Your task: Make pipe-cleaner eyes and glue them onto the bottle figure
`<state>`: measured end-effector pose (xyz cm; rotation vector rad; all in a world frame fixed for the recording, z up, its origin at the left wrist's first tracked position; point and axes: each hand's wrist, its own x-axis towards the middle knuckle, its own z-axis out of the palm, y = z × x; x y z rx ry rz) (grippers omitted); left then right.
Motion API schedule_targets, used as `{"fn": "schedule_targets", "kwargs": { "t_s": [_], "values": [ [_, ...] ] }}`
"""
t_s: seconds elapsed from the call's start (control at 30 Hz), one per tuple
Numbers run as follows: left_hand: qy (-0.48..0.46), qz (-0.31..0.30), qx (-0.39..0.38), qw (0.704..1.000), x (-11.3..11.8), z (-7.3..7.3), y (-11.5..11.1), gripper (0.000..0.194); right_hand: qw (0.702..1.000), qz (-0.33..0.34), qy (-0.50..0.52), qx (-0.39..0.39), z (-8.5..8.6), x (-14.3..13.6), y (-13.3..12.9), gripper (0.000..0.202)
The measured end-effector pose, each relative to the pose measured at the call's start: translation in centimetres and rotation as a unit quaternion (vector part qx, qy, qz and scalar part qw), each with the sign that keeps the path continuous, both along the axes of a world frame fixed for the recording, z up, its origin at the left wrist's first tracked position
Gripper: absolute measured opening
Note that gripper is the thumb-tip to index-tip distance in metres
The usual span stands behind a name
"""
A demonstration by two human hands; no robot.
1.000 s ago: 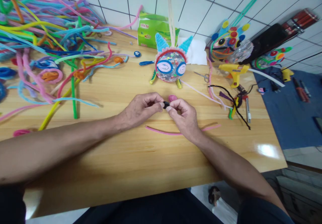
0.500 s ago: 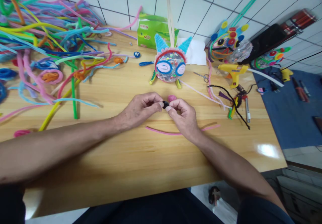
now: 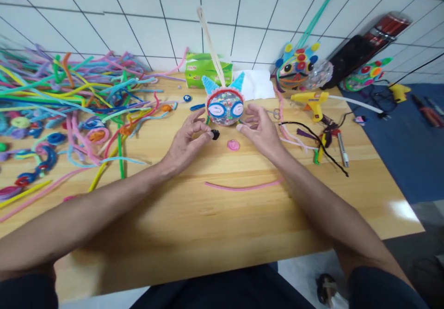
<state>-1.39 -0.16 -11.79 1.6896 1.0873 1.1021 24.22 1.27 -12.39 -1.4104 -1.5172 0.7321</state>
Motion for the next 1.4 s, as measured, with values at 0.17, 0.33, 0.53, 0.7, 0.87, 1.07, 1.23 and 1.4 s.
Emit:
{"fn": "schedule_targets", "kwargs": {
  "t_s": [0.17,0.33,0.53,0.7,0.87,1.07,1.23,1.4],
  "values": [
    [0.017,-0.013,0.026,0.999,0.9,-0.6,1.5,0.012,0.999,0.013,-0.005,0.03,-1.9,-1.1,0.9,0.066],
    [0.037,0.002,0.05,0.998,1.3,-1.2,1.6,0.016,0.999,0.019,-0.011,0.045,-1.9,-1.5,0.5,0.059],
    [-0.011,-0.002,0.052,0.999,1.0,-1.4,2.0,0.018,0.998,0.021,-0.022,0.049,-2.3,-1.6,0.4,0.052],
    [-0.028,-0.007,0.041,0.999,1.0,-1.5,2.3,0.019,0.997,0.02,-0.028,0.07,-2.5,-1.4,0.4,0.052],
    [-0.011,-0.008,0.037,0.999,0.9,-1.9,2.2,0.016,0.996,0.019,-0.033,0.081,-2.5,-1.4,0.3,0.052],
    [-0.023,-0.009,0.031,0.999,0.9,-2.4,2.3,0.013,0.995,0.018,-0.032,0.089,-2.7,-1.3,0.4,0.055],
    [-0.018,-0.003,0.033,0.999,1.0,-2.4,2.3,0.015,0.995,0.021,-0.037,0.093,-2.7,-1.3,0.4,0.056],
    [-0.009,-0.004,0.046,0.999,1.0,-2.3,2.3,0.018,0.994,0.021,-0.044,0.098,-2.8,-1.3,0.4,0.056]
  ]
}}
